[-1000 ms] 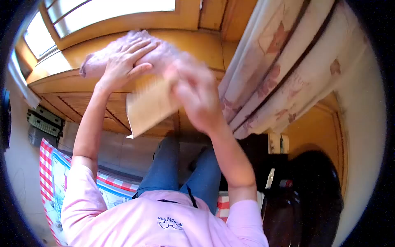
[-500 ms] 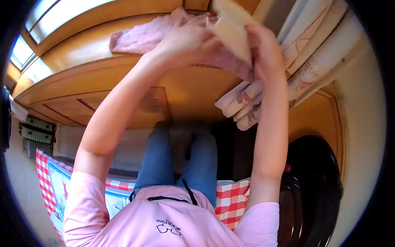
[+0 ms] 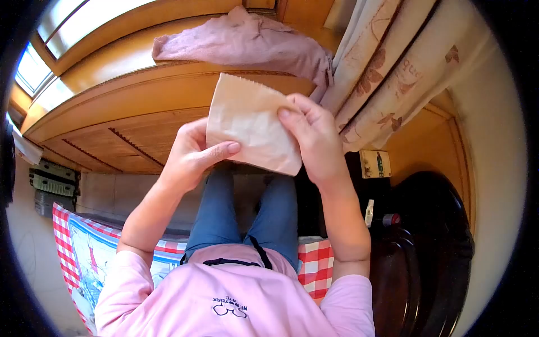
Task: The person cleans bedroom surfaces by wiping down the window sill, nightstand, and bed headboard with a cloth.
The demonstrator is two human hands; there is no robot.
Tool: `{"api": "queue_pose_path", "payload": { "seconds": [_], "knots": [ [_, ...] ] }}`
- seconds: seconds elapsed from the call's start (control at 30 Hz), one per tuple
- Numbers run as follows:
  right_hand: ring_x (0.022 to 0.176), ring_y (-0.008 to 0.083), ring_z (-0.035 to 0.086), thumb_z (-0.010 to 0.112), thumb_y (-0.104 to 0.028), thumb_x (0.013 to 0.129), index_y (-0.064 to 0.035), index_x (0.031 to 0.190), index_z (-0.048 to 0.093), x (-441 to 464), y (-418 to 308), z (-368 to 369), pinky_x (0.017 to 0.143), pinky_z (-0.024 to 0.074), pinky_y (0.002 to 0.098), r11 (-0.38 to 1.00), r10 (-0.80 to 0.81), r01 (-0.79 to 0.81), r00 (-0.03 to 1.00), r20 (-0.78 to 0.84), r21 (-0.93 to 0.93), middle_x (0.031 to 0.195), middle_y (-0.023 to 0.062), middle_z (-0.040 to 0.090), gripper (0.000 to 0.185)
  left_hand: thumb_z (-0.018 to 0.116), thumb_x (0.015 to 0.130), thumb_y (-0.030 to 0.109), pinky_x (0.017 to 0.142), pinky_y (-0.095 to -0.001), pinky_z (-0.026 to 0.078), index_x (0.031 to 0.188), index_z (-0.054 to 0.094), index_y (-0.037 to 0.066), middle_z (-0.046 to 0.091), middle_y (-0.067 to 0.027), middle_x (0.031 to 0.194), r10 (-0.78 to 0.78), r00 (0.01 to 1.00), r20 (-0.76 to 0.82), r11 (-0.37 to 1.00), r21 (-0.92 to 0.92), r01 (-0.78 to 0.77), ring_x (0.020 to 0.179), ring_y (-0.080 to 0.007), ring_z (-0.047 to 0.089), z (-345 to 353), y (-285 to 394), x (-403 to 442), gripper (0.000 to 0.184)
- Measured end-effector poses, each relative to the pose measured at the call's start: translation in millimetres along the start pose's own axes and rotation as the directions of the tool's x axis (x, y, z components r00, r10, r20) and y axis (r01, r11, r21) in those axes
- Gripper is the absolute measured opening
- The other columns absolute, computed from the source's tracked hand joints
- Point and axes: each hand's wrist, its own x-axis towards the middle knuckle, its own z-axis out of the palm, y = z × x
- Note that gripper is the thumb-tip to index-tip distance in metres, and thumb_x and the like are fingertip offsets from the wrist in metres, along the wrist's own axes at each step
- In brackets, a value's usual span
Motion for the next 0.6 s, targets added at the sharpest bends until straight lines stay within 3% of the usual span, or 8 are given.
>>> {"api": "queue_pose_path", "payload": {
  "seconds": [0.07,0.17,0.23,0.37,0.43,0.57,0.6],
  "knots": [
    [0.085,0.0038,0.057,0.059,-0.012,0.098,0.0006,0.104,0.069,-20,5,-8,0.079,0.0453,0.0199,0.988,-0.007,0.013,0.999,0.038,-0.155,0.092,-0.0028,0.066,0.018,0.073,0.092,0.01,0.091,-0.0272,0.053,0.127,0.06,-0.003,0.069,-0.0057,0.111,0.021,0.999,-0.044,0.997,-0.072,-0.024,0.101,-0.0103,0.065,4,-11,-15,0.04],
    [0.086,0.0042,0.058,0.064,-0.011,0.096,0.0019,0.107,0.07,-46,15,-13,0.078,0.046,0.0206,0.986,0.032,-0.02,0.997,0.069,-0.167,0.093,-0.0028,0.067,0.018,0.072,0.093,0.011,0.087,-0.0257,0.053,0.12,0.065,-0.003,0.07,-0.0045,0.107,0.01,0.995,-0.099,0.986,-0.162,-0.026,0.096,-0.0086,0.064,14,-20,-29,0.031],
    [0.087,0.005,0.06,0.067,-0.008,0.094,0.0031,0.111,0.069,-57,21,-9,0.079,0.0477,0.0217,0.988,0.076,-0.07,0.996,0.043,-0.138,0.095,-0.0012,0.068,0.021,0.072,0.094,0.011,0.084,-0.0238,0.051,0.115,0.068,-0.002,0.07,-0.0028,0.104,-0.022,0.998,-0.056,0.999,-0.046,0.02,0.093,-0.007,0.062,12,-32,-36,0.026],
    [0.087,0.0049,0.061,0.067,-0.009,0.094,0.0031,0.11,0.069,-66,38,-8,0.077,0.049,0.0208,0.993,0.054,-0.059,0.998,-0.043,-0.105,0.095,-0.0002,0.07,0.02,0.07,0.095,0.013,0.083,-0.0225,0.05,0.114,0.068,-0.002,0.07,-0.0003,0.1,-0.121,0.992,-0.033,0.991,-0.061,0.119,0.092,-0.005,0.061,11,-49,-45,0.024],
    [0.086,0.0047,0.061,0.067,-0.008,0.094,0.0036,0.111,0.069,-71,45,-18,0.077,0.0491,0.0208,0.976,0.219,-0.219,0.973,0.07,-0.012,0.094,0.0001,0.07,0.02,0.069,0.095,0.011,0.084,-0.0225,0.05,0.115,0.068,-0.002,0.07,-0.0003,0.102,-0.145,0.989,-0.014,0.988,-0.049,0.144,0.093,-0.0047,0.061,11,-49,-49,0.024],
    [0.086,0.0051,0.061,0.066,-0.008,0.095,0.0045,0.115,0.069,-79,59,-18,0.078,0.0497,0.0214,0.978,0.176,-0.171,0.984,0.036,-0.118,0.096,0.0012,0.071,0.023,0.064,0.095,0.007,0.086,-0.0249,0.051,0.115,0.068,-0.002,0.071,-0.0042,0.105,-0.188,0.978,-0.09,0.976,-0.131,0.176,0.095,-0.0086,0.064,24,-45,-55,0.023],
    [0.086,0.0068,0.063,0.065,-0.004,0.094,0.0045,0.112,0.071,-81,59,-13,0.077,0.05,0.0217,0.984,0.177,-0.177,0.984,-0.006,-0.009,0.095,0.0033,0.072,0.021,0.061,0.095,0.005,0.087,-0.0259,0.051,0.115,0.069,-0.003,0.072,-0.0059,0.106,-0.199,0.969,-0.147,0.968,-0.184,0.171,0.096,-0.0104,0.065,27,-44,-57,0.022]
  ]
}}
